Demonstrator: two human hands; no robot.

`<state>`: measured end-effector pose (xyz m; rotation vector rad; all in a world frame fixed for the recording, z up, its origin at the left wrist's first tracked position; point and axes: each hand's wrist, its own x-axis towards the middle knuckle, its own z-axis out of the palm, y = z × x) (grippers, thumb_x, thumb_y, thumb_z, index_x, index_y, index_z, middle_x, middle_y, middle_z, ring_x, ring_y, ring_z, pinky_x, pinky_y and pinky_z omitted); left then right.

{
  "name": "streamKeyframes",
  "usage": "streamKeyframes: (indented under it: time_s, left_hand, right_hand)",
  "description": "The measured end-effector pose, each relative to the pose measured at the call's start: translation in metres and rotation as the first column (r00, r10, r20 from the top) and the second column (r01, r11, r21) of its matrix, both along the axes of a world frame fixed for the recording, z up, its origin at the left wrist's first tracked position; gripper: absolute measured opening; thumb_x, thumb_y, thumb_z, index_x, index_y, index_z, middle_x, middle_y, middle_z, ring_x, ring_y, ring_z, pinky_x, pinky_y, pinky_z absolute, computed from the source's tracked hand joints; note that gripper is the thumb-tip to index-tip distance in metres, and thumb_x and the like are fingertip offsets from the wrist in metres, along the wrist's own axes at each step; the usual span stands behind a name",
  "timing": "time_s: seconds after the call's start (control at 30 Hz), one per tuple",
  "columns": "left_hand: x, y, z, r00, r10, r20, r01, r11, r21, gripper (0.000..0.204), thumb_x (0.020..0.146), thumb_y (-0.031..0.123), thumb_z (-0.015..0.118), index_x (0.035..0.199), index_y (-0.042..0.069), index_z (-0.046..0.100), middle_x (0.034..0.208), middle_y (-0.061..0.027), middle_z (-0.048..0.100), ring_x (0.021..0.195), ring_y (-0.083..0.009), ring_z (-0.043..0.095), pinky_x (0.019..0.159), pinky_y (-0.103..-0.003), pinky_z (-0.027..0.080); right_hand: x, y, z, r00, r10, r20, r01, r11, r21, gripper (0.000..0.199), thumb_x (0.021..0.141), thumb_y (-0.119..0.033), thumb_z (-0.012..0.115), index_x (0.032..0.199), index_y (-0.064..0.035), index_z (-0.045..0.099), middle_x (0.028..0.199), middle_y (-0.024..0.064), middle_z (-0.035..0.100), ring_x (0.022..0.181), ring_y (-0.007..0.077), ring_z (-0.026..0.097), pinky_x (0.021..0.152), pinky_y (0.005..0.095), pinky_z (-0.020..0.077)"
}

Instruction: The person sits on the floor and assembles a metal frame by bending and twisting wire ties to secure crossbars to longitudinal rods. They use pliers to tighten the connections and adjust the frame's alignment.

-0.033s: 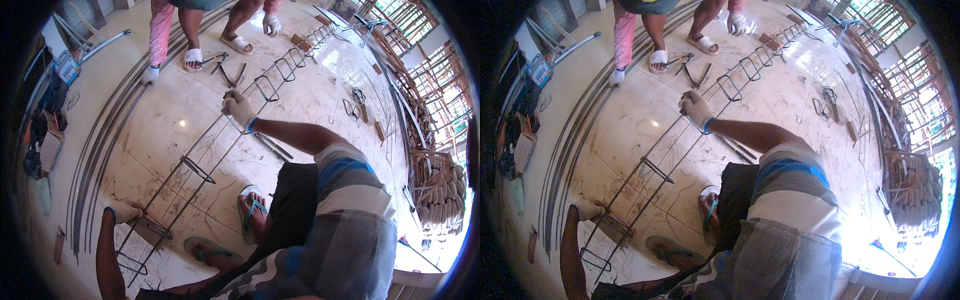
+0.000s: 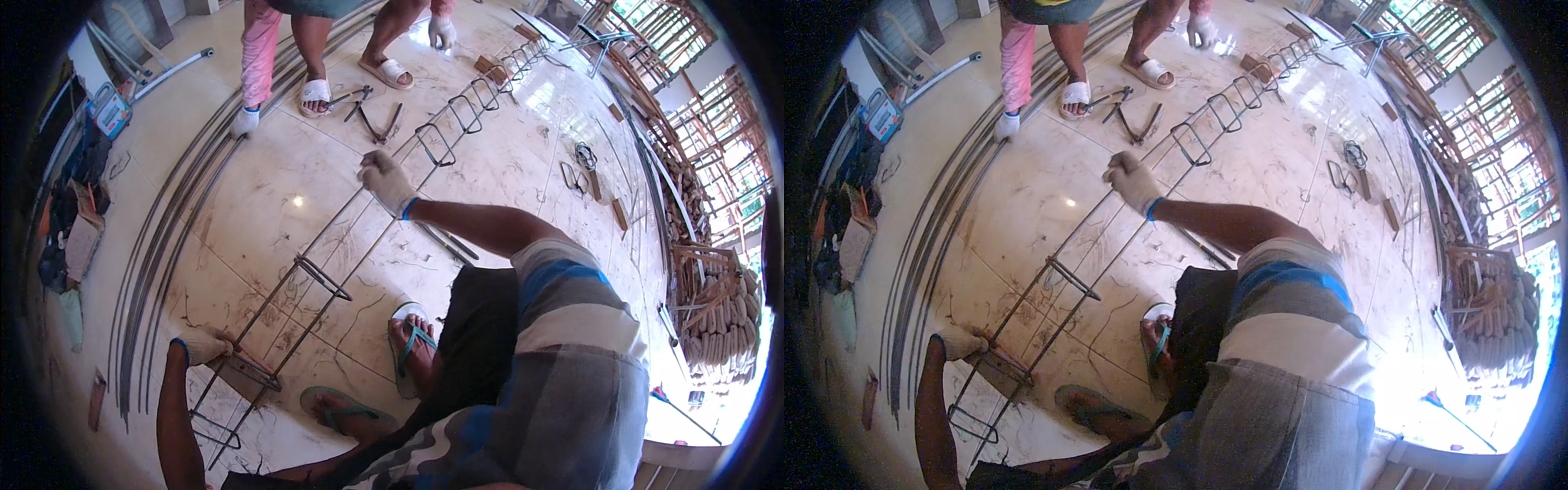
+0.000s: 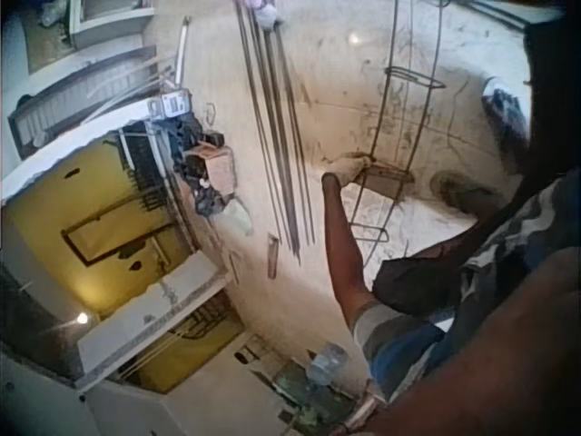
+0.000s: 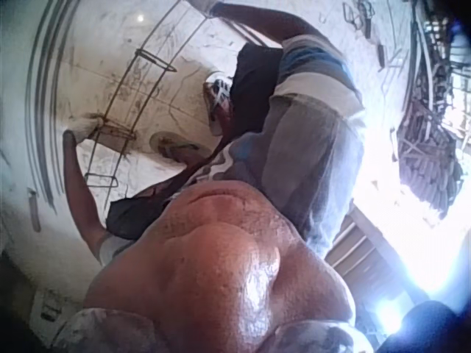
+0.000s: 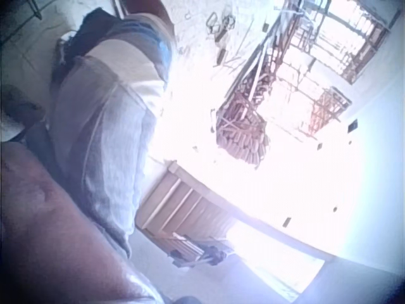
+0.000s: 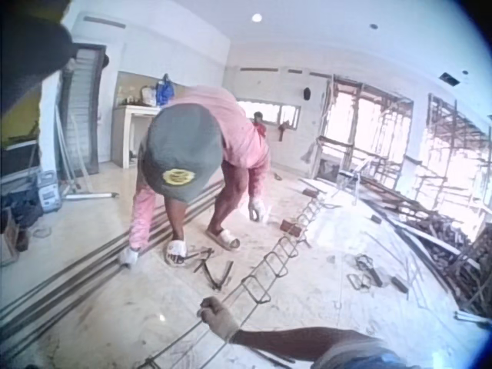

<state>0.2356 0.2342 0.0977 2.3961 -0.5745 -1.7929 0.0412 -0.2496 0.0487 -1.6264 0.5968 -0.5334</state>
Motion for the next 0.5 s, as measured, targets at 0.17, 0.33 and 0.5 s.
streamKeyframes:
  time_s: [0.17, 0.33, 0.5]
  left_hand:
    - [-0.01, -0.006, 0.023, 0.999, 0.039, 0.036, -0.039, 0.999, 0.012, 0.025, 0.094, 0.016, 0.065, 0.111, 0.004, 0.077, 0.079, -0.0004, 0.068, 0.063, -0.0115, 0.059, 0.057, -0.029, 0.05]
    - [-0.007, -0.015, 0.031, 0.987, -0.132, 0.091, 0.128, 0.991, 0.047, 0.029, 0.094, 0.02, 0.064, 0.115, 0.005, 0.076, 0.08, -0.0009, 0.069, 0.065, -0.0124, 0.06, 0.061, -0.03, 0.051]
    - [0.005, -0.01, 0.01, 0.937, -0.317, 0.146, 0.316, 0.948, 0.032, 0.034, 0.095, 0.028, 0.065, 0.121, 0.008, 0.075, 0.088, -0.0045, 0.074, 0.074, -0.0138, 0.066, 0.069, -0.032, 0.054]
  right_hand:
    - [0.002, -0.016, -0.009, 0.99, -0.141, -0.001, 0.133, 0.933, -0.333, 0.021, 0.097, -0.012, 0.055, 0.113, 0.0007, 0.062, 0.099, 0.0148, 0.072, 0.087, 0.0224, 0.074, 0.081, 0.0357, 0.0567]
    - [-0.028, -0.147, -0.007, 0.786, -0.612, -0.087, 0.416, 0.628, -0.657, 0.028, 0.1, -0.025, 0.053, 0.114, -0.0032, 0.066, 0.109, 0.0187, 0.074, 0.103, 0.032, 0.073, 0.086, 0.0427, 0.0555]
    - [-0.077, -0.207, -0.074, 0.484, -0.717, -0.501, 0.795, 0.6, -0.091, 0.051, 0.093, -0.056, 0.054, 0.12, -0.0125, 0.058, 0.11, 0.0131, 0.065, 0.099, 0.0305, 0.065, 0.081, 0.0518, 0.0522]
